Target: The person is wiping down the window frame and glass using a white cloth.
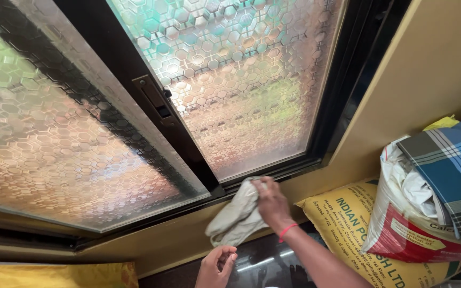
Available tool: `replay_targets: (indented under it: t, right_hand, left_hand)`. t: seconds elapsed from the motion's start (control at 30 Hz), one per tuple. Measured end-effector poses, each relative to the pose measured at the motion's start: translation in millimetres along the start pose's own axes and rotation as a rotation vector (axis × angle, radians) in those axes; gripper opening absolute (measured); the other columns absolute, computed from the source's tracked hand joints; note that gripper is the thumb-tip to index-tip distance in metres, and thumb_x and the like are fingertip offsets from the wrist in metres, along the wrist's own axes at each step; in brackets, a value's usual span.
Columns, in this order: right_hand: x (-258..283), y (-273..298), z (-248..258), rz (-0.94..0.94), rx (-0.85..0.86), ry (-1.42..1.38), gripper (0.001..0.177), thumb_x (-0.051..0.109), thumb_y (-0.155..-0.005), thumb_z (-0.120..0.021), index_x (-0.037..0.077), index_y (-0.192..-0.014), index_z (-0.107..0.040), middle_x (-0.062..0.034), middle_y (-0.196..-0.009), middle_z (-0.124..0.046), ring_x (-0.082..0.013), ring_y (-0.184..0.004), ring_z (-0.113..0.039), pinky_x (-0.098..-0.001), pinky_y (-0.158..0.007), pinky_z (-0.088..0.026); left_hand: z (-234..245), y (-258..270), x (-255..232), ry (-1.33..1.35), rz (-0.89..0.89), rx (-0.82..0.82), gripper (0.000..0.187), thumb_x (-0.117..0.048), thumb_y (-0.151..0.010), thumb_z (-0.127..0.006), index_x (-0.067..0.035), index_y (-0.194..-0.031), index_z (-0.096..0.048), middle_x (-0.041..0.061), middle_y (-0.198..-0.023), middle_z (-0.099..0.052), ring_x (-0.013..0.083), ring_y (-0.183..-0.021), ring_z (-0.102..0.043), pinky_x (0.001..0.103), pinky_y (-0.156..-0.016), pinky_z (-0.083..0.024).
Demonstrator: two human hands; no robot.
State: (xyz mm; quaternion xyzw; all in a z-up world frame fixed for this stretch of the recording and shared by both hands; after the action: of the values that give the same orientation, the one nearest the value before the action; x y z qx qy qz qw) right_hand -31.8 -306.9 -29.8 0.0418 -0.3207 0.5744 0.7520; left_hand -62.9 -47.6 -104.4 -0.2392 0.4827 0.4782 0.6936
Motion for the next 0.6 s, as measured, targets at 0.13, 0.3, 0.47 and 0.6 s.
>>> replay_targets:
  t: [0.13, 0.3, 0.47, 0.6]
  right_hand:
    - [-43.7, -2.3, 30.4, -0.253, 0.094, -0.011, 0.053, -0.002, -0.091, -0.053, 0.025, -0.136, -0.062, -0.0107, -0.139, -0.049, -0.0333, -0.107, -0.063, -0.0464, -0.086, -0.056]
    - [-30.1, -3.3, 104.1, -0.011, -0.513, -0.170, 0.050, -0.003, -0.085, -0.058, 0.017, -0.131, -0.063, -0.0149, -0.129, -0.052, -0.0359, -0.120, -0.059, -0.0455, -0.095, -0.053]
    - [-7.2, -28.9, 114.1, 0.085, -0.540, -0.211, 0.050, -0.005, -0.087, -0.062, 0.016, -0.132, -0.062, -0.0127, -0.129, -0.053, -0.0338, -0.121, -0.059, -0.0441, -0.100, -0.053]
    - [1.1, -38.0, 79.1, 0.169, -0.423, -0.188, 0.051, -0.006, -0.084, -0.066, 0.014, -0.130, -0.060, -0.0121, -0.130, -0.053, -0.0357, -0.121, -0.057, -0.0429, -0.101, -0.053]
  left_hand:
    - [-2.4, -0.2, 4.3, 0.011, 0.051, 0.035, 0.018, -0.016, -0.090, -0.076, -0.007, -0.106, -0.076, -0.001, -0.079, -0.075, 0.0040, -0.068, -0.064, 0.021, -0.060, -0.051]
    - [-6.2, 0.9, 9.5, -0.021, 0.093, 0.077, 0.015, -0.017, -0.092, -0.074, -0.009, -0.105, -0.075, -0.004, -0.078, -0.073, 0.0021, -0.070, -0.066, 0.020, -0.062, -0.054]
    - [-8.2, 1.2, 6.3, 0.001, 0.046, 0.066, 0.015, -0.016, -0.091, -0.074, -0.009, -0.105, -0.075, -0.003, -0.077, -0.072, 0.0035, -0.067, -0.064, 0.021, -0.060, -0.051]
    - [-8.1, 0.1, 9.7, 0.006, 0.071, 0.055, 0.015, -0.016, -0.092, -0.074, -0.008, -0.105, -0.075, -0.003, -0.076, -0.072, 0.0031, -0.068, -0.065, 0.021, -0.060, -0.052]
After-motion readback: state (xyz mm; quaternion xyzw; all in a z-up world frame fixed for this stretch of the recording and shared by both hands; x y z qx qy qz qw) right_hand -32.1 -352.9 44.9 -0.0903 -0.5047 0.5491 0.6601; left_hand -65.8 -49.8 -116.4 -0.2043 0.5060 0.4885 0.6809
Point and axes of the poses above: each hand's wrist, its own y-axis away from the middle knuckle, its own z-axis out of the back of the hand, x = y × z, the point moved 7 cm from there along -y, towards the middle knuckle
